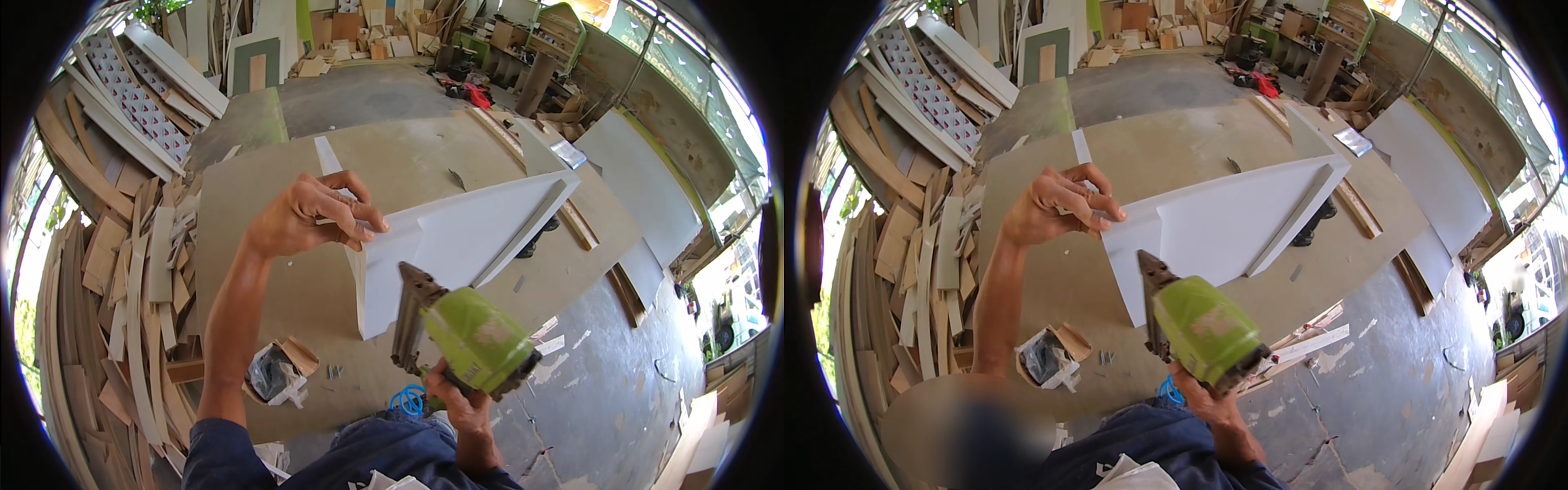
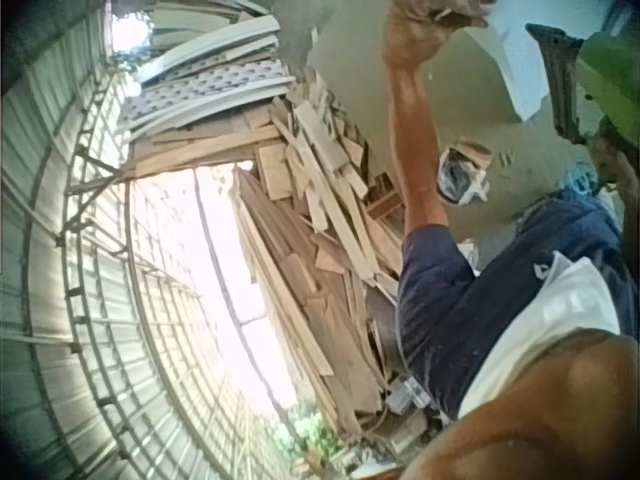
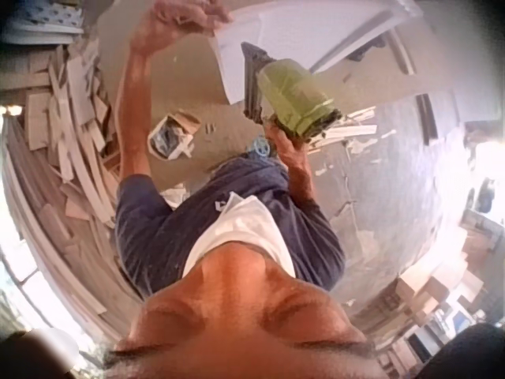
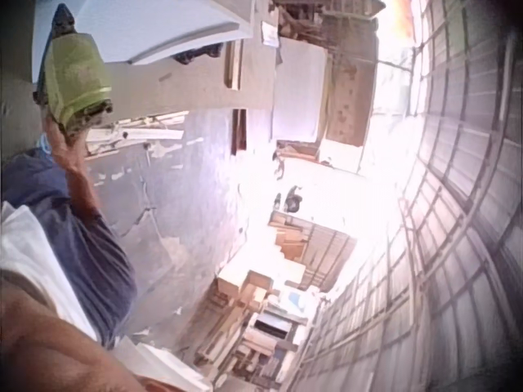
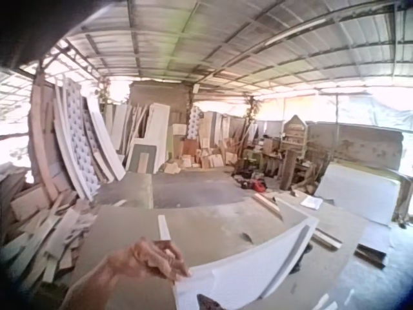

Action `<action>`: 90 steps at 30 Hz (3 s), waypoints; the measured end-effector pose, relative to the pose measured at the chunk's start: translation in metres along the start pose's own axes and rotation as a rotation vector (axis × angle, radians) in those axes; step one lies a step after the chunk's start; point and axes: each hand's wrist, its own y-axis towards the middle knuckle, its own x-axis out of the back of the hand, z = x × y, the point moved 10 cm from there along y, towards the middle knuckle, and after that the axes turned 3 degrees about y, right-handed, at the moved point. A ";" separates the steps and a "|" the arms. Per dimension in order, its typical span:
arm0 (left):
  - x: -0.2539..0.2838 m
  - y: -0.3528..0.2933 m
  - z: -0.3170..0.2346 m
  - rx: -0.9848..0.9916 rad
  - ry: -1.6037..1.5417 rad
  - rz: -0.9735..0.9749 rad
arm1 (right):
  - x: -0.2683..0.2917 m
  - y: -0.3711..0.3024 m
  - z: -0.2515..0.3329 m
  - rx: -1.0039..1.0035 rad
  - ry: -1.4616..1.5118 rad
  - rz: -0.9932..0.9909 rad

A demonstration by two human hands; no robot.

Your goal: The person assembles a white cabinet component on a workbench. They use a cordless drill to drive screws into the joints of the white panels and then use a pneumatic nail gun to secure the edges of the assembly.

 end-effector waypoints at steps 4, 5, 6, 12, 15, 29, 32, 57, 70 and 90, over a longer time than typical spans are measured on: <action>0.000 -0.003 0.002 0.002 0.014 0.016 | -0.015 -0.001 -0.014 -0.073 -0.102 0.129; 0.000 -0.002 0.001 -0.002 0.017 0.018 | -0.018 -0.001 -0.016 -0.096 -0.105 0.144; 0.000 -0.001 0.000 -0.005 0.018 0.019 | -0.020 -0.001 -0.018 -0.122 -0.110 0.158; -0.001 -0.003 0.002 -0.016 0.011 0.012 | -0.022 0.002 -0.010 -0.110 -0.098 0.135; -0.002 -0.002 0.003 -0.011 -0.004 0.018 | -0.023 0.000 -0.010 -0.126 -0.111 0.131; 0.000 -0.001 0.003 0.010 0.008 0.022 | -0.025 0.003 0.000 -0.111 -0.011 0.081; 0.000 -0.001 0.002 0.020 0.016 0.017 | -0.017 0.004 -0.002 -0.065 -0.047 0.072; -0.002 -0.023 0.000 0.039 0.079 -0.104 | 0.035 0.009 -0.033 -0.070 0.134 -0.093; -0.011 -0.130 0.020 0.092 -0.063 -0.923 | 0.102 -0.004 -0.116 -0.140 0.316 -0.313; -0.206 -0.362 0.214 1.050 0.093 -0.709 | 0.227 -0.042 -0.204 -0.167 0.759 -0.626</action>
